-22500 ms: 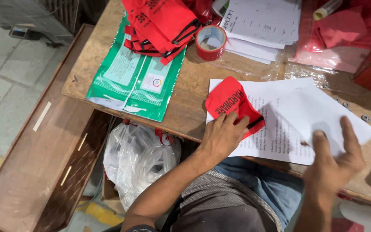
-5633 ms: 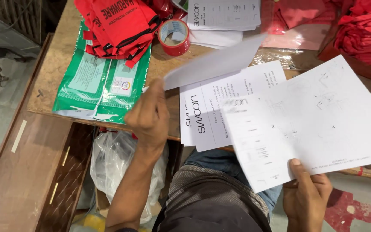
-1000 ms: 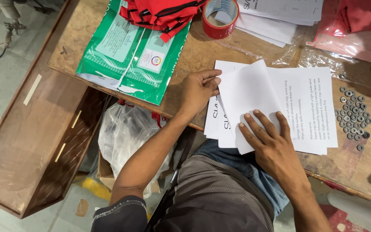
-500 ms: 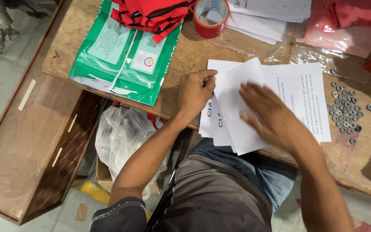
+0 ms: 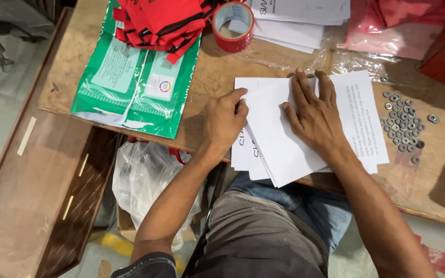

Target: Folding and organizing assembly instruction sheets and small red fabric pouches on a workbench.

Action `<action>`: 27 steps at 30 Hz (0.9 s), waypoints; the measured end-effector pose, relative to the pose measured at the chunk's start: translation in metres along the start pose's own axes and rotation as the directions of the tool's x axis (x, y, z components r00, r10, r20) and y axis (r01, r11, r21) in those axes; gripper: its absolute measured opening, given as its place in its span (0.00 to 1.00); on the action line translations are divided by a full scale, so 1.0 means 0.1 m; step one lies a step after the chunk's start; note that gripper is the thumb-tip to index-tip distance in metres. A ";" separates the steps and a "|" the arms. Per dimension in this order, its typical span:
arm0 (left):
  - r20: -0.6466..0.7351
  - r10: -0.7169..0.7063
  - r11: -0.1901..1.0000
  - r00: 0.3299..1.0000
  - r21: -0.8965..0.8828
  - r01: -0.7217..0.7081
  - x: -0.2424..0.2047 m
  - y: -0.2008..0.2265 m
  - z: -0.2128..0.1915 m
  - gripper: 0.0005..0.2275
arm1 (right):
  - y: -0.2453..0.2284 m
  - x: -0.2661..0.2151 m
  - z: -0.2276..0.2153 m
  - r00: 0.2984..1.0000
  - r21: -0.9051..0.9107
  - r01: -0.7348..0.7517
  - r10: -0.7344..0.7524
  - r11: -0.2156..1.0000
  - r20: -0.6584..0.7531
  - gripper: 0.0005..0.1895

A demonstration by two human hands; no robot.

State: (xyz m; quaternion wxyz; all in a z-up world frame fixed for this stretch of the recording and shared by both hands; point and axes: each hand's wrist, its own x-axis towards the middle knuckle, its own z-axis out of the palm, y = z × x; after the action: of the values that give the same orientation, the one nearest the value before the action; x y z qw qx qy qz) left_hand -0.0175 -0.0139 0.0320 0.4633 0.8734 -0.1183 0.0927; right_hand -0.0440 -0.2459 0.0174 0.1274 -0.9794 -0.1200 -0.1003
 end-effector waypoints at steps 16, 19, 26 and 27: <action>0.324 0.371 0.852 0.870 0.255 -0.458 -0.06 0.23 0.89 0.24 | -0.14 -1.00 -0.52 0.984 -0.303 0.149 -0.170 0.941 -0.047 0.26; 0.393 0.343 0.809 0.853 0.337 -0.481 -0.01 0.32 0.88 0.26 | -0.14 -1.39 -0.63 0.987 -0.353 0.152 -0.158 0.923 0.013 0.23; 0.354 0.356 0.819 0.865 0.326 -0.471 -0.09 0.25 0.90 0.28 | -0.14 -1.18 -0.60 0.954 -0.080 -0.299 0.300 0.951 0.007 0.20; 0.359 0.363 0.829 0.860 0.297 -0.474 -0.08 0.25 0.87 0.30 | -0.11 -1.10 -0.51 0.934 -0.046 -0.356 0.355 0.933 -0.035 0.23</action>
State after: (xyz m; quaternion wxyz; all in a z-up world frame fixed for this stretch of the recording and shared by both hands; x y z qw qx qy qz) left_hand -0.0276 -0.0983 0.0015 0.2333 0.9013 -0.3548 0.0860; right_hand -0.1603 -0.2726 0.0434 0.1196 -0.9866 0.0635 -0.0912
